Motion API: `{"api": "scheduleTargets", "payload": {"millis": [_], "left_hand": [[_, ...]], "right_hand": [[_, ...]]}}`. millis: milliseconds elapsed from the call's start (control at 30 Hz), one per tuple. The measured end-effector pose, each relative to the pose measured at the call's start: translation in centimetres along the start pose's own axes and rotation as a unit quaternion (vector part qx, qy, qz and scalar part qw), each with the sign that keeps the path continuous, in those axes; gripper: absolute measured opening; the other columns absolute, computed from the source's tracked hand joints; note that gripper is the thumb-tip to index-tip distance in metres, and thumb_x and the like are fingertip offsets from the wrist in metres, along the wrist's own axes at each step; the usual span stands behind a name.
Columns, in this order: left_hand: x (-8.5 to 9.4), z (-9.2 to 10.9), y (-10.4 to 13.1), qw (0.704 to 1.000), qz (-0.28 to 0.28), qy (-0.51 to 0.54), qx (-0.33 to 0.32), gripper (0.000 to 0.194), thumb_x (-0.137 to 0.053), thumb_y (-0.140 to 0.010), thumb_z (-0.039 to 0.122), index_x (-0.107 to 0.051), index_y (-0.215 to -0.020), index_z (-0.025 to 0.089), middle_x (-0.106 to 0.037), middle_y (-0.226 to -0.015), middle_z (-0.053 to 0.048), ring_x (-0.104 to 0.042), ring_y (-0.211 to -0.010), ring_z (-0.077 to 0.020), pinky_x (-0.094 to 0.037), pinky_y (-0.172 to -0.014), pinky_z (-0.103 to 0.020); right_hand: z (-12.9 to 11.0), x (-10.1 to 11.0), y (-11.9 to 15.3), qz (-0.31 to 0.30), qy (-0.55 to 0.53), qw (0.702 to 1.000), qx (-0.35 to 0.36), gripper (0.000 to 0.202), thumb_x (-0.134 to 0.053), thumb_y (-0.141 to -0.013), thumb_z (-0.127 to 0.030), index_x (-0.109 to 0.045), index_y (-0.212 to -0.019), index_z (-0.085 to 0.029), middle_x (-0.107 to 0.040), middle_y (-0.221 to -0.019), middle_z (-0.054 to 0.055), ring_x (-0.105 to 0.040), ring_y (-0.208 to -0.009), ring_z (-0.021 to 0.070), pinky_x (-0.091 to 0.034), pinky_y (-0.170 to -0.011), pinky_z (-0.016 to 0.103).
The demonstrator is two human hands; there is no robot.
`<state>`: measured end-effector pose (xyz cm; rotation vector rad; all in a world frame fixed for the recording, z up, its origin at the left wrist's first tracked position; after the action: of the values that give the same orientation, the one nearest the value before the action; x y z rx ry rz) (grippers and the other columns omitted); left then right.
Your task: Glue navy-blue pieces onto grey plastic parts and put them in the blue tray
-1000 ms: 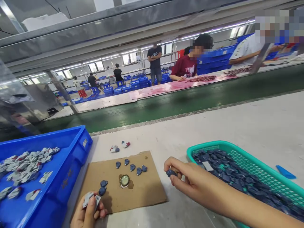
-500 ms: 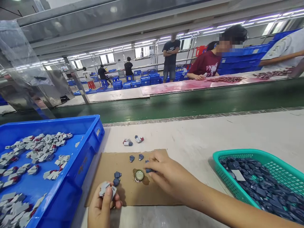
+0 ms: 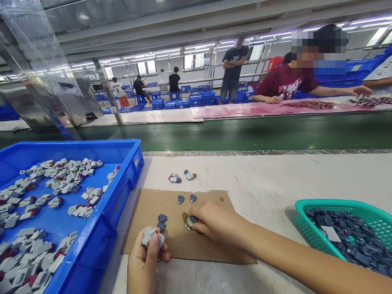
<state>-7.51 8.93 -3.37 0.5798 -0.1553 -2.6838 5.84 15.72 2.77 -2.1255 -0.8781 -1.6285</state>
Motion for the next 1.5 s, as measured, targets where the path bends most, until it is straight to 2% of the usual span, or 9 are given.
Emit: {"api": "scheduleTargets", "payload": {"millis": [200,333,767,867,1033,1133,1233,1367,1500], "left_hand": [[-0.1,0.0,0.1,1.0,0.001,-0.006,0.008,0.047,-0.064,-0.064,0.057,-0.055,-0.081,0.014,-0.052,-0.052,0.005,-0.047,-0.043,-0.0066,-0.039,-0.046,-0.018],[-0.1,0.0,0.1,1.0,0.002,-0.009,0.011,0.047,-0.064,-0.064,0.057,-0.055,-0.082,0.014,-0.053,-0.053,0.004,-0.048,-0.044,-0.0068,-0.039,-0.047,-0.018],[-0.1,0.1,0.1,1.0,-0.007,-0.024,-0.004,0.044,-0.063,-0.067,0.055,-0.055,-0.082,0.014,-0.054,-0.054,0.003,-0.049,-0.046,-0.0074,-0.04,-0.049,-0.017],[0.0,0.0,0.0,1.0,-0.001,-0.024,-0.003,0.044,-0.063,-0.068,0.055,-0.055,-0.084,0.015,-0.054,-0.056,0.003,-0.05,-0.048,-0.0086,-0.043,-0.05,-0.018],[0.0,-0.1,-0.1,0.999,-0.008,-0.038,-0.01,0.045,-0.059,-0.071,0.055,-0.054,-0.09,0.015,-0.052,-0.06,0.003,-0.049,-0.052,-0.0096,-0.046,-0.053,-0.021],[-0.5,-0.7,-0.1,0.996,-0.044,-0.076,0.004,0.043,-0.054,-0.075,0.056,-0.054,-0.086,0.014,-0.042,-0.05,0.006,-0.041,-0.045,-0.0085,-0.041,-0.048,-0.02],[-0.7,-1.1,0.0,0.991,-0.06,-0.124,0.007,0.048,-0.048,-0.078,0.057,-0.053,-0.097,0.013,-0.038,-0.051,0.006,-0.036,-0.043,-0.0075,-0.034,-0.043,-0.019],[-0.5,-1.0,0.0,0.99,-0.045,-0.134,-0.006,0.053,-0.046,-0.079,0.058,-0.049,-0.11,0.015,-0.043,-0.06,0.004,-0.035,-0.045,-0.0068,-0.032,-0.043,-0.018],[-1.0,-1.2,0.1,0.991,-0.064,-0.121,-0.012,0.054,-0.051,-0.075,0.06,-0.056,-0.104,0.016,-0.048,-0.059,0.003,-0.042,-0.049,-0.0086,-0.038,-0.049,-0.019]], "right_hand": [[-0.6,-0.6,0.5,0.005,0.014,0.999,0.043,0.029,-0.037,-0.086,-0.019,-0.059,-0.105,-0.02,-0.058,-0.089,0.007,-0.057,-0.074,0.0152,-0.04,-0.06,0.023],[-1.4,-0.5,1.2,0.023,0.058,0.995,0.078,0.036,-0.035,-0.082,-0.01,-0.053,-0.112,-0.018,-0.056,-0.089,0.007,-0.055,-0.065,0.0119,-0.037,-0.054,0.02],[-2.4,-1.6,0.4,0.082,0.321,0.931,0.152,0.029,-0.048,-0.068,0.0,-0.056,-0.092,-0.014,-0.054,-0.078,0.004,-0.051,-0.061,0.0154,-0.021,-0.045,0.025],[-2.5,-2.2,0.4,0.06,0.34,0.928,0.139,0.031,-0.045,-0.066,0.004,-0.057,-0.091,-0.012,-0.055,-0.077,0.006,-0.052,-0.06,0.0168,-0.02,-0.044,0.026],[-2.6,-2.8,0.3,0.009,0.297,0.95,0.092,0.03,-0.047,-0.065,0.003,-0.059,-0.089,-0.011,-0.057,-0.079,0.008,-0.052,-0.057,0.0156,-0.018,-0.042,0.026],[-2.1,-1.6,0.2,-0.012,0.184,0.981,0.052,0.018,-0.043,-0.077,-0.005,-0.057,-0.085,-0.014,-0.057,-0.078,0.004,-0.052,-0.057,0.012,-0.025,-0.044,0.023],[-1.5,-0.3,0.2,-0.031,0.065,0.997,0.01,0.024,-0.033,-0.088,-0.016,-0.053,-0.076,-0.016,-0.057,-0.072,0.002,-0.05,-0.058,0.0108,-0.031,-0.049,0.021],[-0.6,0.7,0.3,-0.035,-0.1,0.994,-0.03,0.027,-0.033,-0.09,-0.024,-0.053,-0.073,-0.017,-0.057,-0.072,0.001,-0.05,-0.065,0.0118,-0.036,-0.059,0.023],[0.7,0.3,0.8,-0.03,-0.233,0.97,-0.067,0.026,-0.033,-0.09,-0.032,-0.057,-0.091,-0.02,-0.057,-0.072,0.001,-0.049,-0.065,0.0117,-0.036,-0.058,0.022]]}}
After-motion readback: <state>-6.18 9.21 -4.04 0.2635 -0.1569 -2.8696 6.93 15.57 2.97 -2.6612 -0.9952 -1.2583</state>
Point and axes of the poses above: each hand's wrist, its own y-axis away from the middle knuckle, its own x-axis out of the back of the hand, z = x × y, the point moved 9 cm from there along -y, towards the middle knuckle
